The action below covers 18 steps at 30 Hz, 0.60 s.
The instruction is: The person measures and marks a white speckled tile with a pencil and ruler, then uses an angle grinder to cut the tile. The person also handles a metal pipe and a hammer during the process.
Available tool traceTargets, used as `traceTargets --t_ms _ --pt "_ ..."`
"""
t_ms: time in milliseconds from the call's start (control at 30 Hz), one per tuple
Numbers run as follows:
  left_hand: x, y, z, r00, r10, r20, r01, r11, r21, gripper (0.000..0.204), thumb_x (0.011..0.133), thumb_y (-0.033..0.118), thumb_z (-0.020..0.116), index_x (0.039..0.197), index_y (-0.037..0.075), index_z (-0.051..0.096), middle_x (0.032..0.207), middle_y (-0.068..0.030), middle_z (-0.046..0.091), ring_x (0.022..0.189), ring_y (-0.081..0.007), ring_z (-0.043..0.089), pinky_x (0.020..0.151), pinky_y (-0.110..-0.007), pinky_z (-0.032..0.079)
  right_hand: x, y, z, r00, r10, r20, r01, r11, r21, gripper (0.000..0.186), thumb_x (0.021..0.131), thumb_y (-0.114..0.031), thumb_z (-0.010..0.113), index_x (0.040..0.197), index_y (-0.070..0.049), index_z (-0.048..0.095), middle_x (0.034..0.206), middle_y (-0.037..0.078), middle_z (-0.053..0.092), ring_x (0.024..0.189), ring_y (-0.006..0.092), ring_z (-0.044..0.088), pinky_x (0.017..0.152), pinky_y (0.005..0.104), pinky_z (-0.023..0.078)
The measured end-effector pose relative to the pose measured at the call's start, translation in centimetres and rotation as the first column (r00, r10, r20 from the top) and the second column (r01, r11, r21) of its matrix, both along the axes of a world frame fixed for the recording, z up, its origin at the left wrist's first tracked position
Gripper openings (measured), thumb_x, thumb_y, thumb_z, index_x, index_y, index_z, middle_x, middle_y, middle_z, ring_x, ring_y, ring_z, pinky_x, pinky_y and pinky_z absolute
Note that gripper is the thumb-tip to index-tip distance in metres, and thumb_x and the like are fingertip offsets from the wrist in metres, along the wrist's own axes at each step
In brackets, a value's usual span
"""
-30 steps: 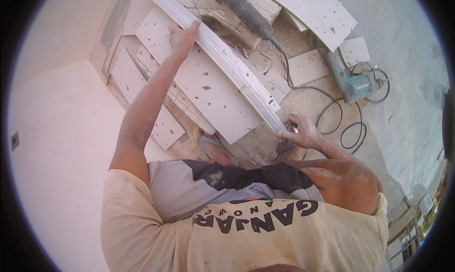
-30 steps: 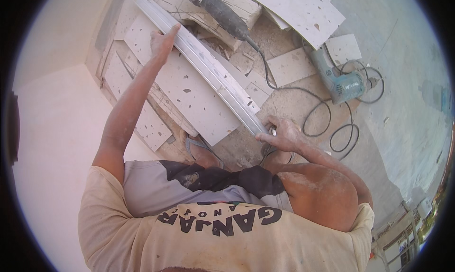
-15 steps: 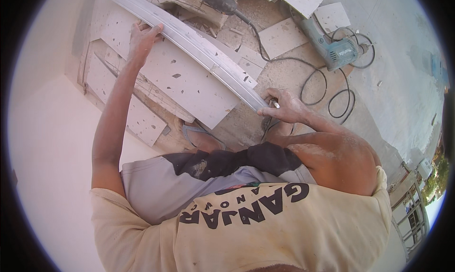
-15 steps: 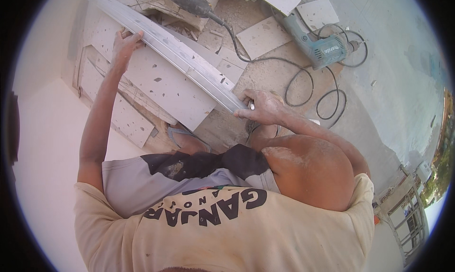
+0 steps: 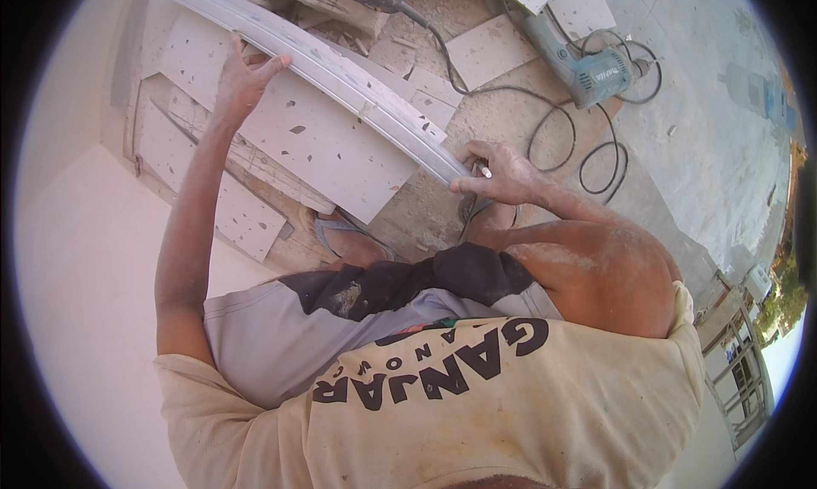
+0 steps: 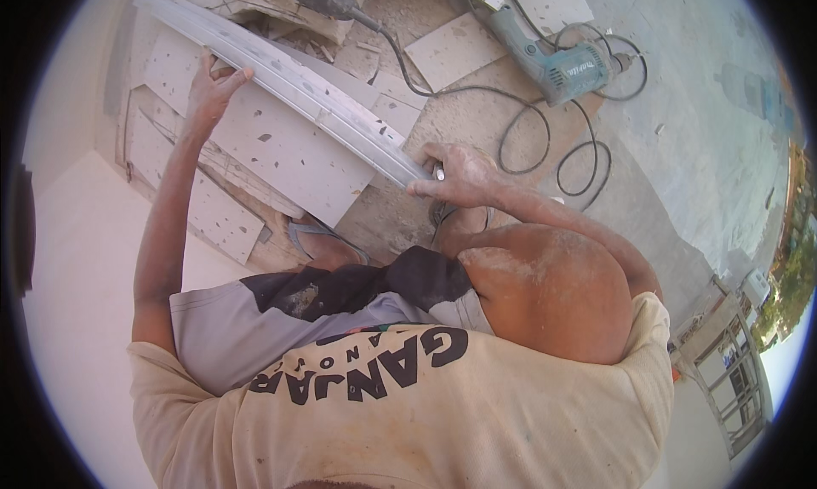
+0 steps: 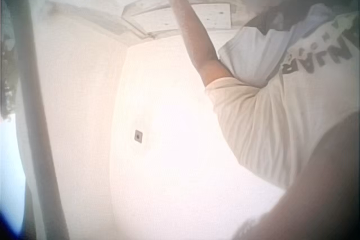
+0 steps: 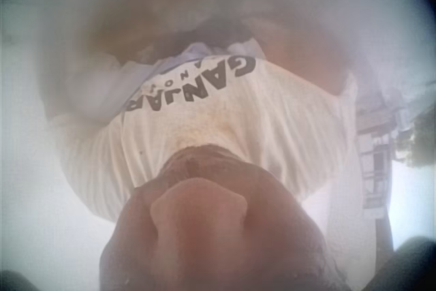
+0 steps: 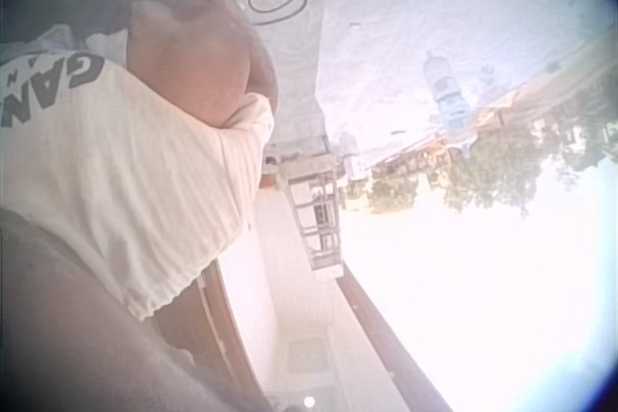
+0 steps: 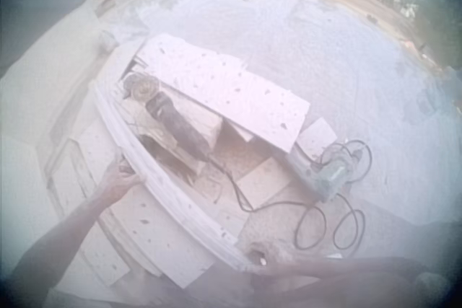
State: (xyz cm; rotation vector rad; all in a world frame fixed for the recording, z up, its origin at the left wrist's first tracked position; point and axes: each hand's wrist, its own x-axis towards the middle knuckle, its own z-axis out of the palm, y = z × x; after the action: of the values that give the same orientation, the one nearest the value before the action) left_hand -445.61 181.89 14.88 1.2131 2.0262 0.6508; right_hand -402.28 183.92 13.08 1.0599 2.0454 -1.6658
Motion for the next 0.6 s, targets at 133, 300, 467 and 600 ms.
traceTargets --t_ms 133,300,467,600 --pt "-0.7 -0.3 -1.1 0.992 -0.014 -0.124 0.015 1.000 0.007 0.108 0.081 0.040 0.081 0.154 -0.008 0.017 0.132 -0.0244 0.058 0.119 -0.0296 0.060 0.097 -0.037 0.050 0.0 0.4 0.3 1.000 -0.022 -0.009 0.022 0.999 -0.025 0.051 0.076 -0.049 0.077 0.101 -0.005 0.070 0.088 0.012 0.073 0.084 0.0276 0.070 0.075 0.0407 0.053" --pt "0.0 0.0 -0.1 0.996 0.004 -0.093 -0.011 0.997 -0.080 0.112 0.081 0.042 0.081 0.154 -0.011 0.014 0.128 -0.0260 0.061 0.118 -0.0294 0.061 0.097 -0.035 0.049 0.0 0.6 0.4 1.000 -0.001 -0.007 0.001 1.000 -0.028 0.050 0.078 -0.044 0.077 0.106 -0.004 0.071 0.085 0.009 0.070 0.079 0.0200 0.063 0.071 0.0355 0.049" --pt "-0.4 0.4 0.1 0.990 -0.028 -0.136 0.012 0.992 -0.123 0.114 0.080 0.042 0.081 0.151 -0.016 0.013 0.131 -0.0285 0.058 0.120 -0.0299 0.060 0.099 -0.034 0.048 -0.1 0.6 0.4 0.999 -0.011 -0.030 0.011 1.000 -0.017 0.051 0.077 -0.045 0.078 0.101 -0.002 0.070 0.086 0.014 0.072 0.080 0.0258 0.067 0.071 0.0388 0.051" --pt "-0.4 0.5 0.0 0.972 -0.062 -0.226 0.022 0.984 -0.175 0.123 0.074 0.054 0.081 0.151 -0.015 0.014 0.148 -0.0351 0.038 0.135 -0.0383 0.046 0.111 -0.041 0.040 -0.1 0.8 0.3 0.998 -0.005 -0.063 0.005 1.000 0.007 0.050 0.076 -0.045 0.078 0.099 0.000 0.070 0.086 0.016 0.072 0.081 0.0279 0.070 0.072 0.0402 0.053"
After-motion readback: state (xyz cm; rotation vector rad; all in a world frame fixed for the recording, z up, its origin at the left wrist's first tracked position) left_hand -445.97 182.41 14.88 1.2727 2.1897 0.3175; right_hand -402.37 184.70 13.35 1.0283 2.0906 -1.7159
